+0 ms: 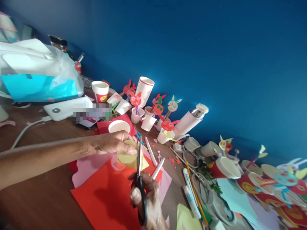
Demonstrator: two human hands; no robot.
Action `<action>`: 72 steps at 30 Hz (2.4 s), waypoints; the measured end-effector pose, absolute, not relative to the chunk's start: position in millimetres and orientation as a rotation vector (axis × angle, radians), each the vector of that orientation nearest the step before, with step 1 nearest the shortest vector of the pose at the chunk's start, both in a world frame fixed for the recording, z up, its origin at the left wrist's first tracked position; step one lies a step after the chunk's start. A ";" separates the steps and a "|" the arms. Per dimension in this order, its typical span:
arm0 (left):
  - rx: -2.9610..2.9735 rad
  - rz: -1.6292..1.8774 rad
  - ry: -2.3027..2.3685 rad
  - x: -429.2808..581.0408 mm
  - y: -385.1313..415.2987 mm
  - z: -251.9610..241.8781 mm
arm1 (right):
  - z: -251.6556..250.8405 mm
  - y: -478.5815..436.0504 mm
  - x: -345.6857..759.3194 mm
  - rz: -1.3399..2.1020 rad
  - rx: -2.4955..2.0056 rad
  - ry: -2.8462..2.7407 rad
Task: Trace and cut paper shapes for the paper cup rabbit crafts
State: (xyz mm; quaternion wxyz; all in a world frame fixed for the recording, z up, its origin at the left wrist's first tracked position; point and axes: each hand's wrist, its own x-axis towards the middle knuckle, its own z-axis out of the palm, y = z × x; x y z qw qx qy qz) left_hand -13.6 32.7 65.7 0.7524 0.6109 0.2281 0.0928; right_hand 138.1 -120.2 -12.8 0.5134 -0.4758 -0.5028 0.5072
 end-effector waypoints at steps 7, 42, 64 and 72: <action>1.352 0.215 0.521 -12.9 29.8 70.4 | -6.0 -119.8 135.5 1.152 -1.164 -1.306; 1.457 0.136 0.534 -17.7 32.8 69.1 | -5.4 -119.9 136.3 1.130 -1.269 -1.325; 1.373 0.157 0.561 -16.6 33.5 71.7 | -12.0 -121.2 138.5 1.231 -1.197 -1.222; 1.413 0.118 0.582 -15.9 36.6 66.1 | -9.2 -119.7 137.8 1.233 -1.191 -1.257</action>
